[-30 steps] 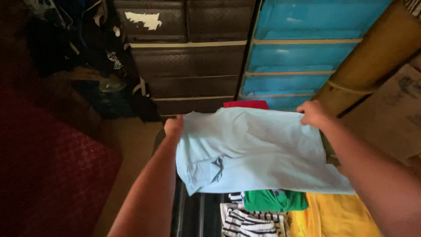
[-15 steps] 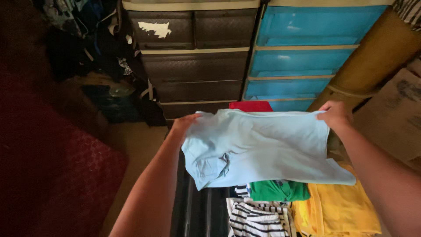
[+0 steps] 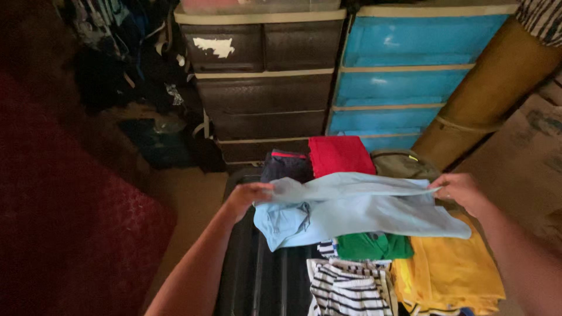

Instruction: The person folds several shirts and places them into a drawer. They handle a light blue shirt, a red shirt, a striped shirt, a green shirt, and a yellow shirt, folding each by hand and stacking them in a drawer.

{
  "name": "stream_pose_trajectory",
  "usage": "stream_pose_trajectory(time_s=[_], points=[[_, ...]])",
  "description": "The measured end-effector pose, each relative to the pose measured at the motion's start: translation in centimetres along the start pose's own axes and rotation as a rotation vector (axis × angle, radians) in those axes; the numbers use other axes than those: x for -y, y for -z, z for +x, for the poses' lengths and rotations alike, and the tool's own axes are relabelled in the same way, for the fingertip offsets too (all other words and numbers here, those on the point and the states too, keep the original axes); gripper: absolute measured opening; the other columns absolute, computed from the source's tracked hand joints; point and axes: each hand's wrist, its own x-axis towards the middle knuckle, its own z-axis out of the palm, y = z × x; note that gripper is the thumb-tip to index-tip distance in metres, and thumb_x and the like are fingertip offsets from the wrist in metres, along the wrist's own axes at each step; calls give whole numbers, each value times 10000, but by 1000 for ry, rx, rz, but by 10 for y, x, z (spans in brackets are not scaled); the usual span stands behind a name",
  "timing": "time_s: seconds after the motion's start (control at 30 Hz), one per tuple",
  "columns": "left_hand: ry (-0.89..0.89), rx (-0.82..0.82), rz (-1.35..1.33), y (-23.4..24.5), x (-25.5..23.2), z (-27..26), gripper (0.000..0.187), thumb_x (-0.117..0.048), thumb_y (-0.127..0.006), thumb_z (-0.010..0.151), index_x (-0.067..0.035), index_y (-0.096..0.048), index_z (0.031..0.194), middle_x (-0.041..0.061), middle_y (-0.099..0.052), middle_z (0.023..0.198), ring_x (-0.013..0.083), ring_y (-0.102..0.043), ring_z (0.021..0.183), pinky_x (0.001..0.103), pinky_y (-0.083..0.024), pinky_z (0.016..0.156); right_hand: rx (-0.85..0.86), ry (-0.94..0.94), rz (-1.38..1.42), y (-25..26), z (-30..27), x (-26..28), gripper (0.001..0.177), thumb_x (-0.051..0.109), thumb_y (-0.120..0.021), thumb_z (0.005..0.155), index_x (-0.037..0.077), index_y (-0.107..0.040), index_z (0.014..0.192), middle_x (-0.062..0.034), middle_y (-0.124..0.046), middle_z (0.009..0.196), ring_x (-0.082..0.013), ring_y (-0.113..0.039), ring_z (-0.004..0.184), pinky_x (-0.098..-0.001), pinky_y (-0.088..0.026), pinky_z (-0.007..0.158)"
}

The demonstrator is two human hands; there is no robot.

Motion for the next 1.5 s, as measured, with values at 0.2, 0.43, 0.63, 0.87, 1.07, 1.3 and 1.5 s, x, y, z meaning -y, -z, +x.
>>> stream_pose_trajectory(time_s=[0.2,0.43,0.63,0.87,1.07,1.3,1.5], points=[[10,46,-229,0,37,6,523,39,-657,834,-71,-705,1343,161,-731,1199,250,-686,1032,361,-558,942,-220,255,78,7,0,-5,152,-78,-705,843,17,-762,948,-85,-762,1030,-193,-682,894,-356,-540,826],[173,-70,-89,20,136,2,309,-142,-687,936,-27,-761,1214,104,-797,1105,242,-736,1037,370,-571,961,74,402,-79,10,1,-51,324,-170,-546,816,-23,-834,791,-131,-810,919,-209,-792,912,-333,-595,891],[250,-714,738,-13,116,15,339,-350,-706,932,-157,-738,1209,100,-732,1208,327,-656,1179,463,-540,994,-71,420,41,-17,24,-35,417,-92,-601,839,13,-714,1226,-128,-768,1216,-206,-717,1101,-351,-556,945],[212,-385,1025,-63,33,10,550,-340,-800,804,-324,-646,1331,40,-634,1361,299,-500,1327,687,-205,1136,299,511,-335,-42,20,-5,1001,5,-847,623,213,-457,1521,-139,-565,1444,-286,-544,1274,-403,-431,1046],[248,-235,1098,-48,35,8,614,-461,-837,771,-289,-652,1331,51,-728,1274,265,-610,1301,625,-285,1153,242,15,-579,-21,20,-1,669,138,-893,667,89,-728,1313,-145,-811,1185,-257,-747,1091,-382,-564,974],[306,-195,1255,-46,37,13,1049,-471,-979,563,-261,-480,1462,41,-530,1496,285,-386,1452,688,-230,1134,355,-355,126,-3,3,-34,560,152,-896,674,35,-741,1199,-164,-768,1141,-274,-721,1001,-443,-593,809],[488,-75,1396,-40,30,19,1129,-535,-985,621,-180,-407,1523,121,-464,1549,341,-300,1502,693,-207,1157,277,-328,317,-4,-23,-25,492,119,-817,761,27,-709,1232,-150,-771,1135,-276,-739,998,-441,-619,841]])
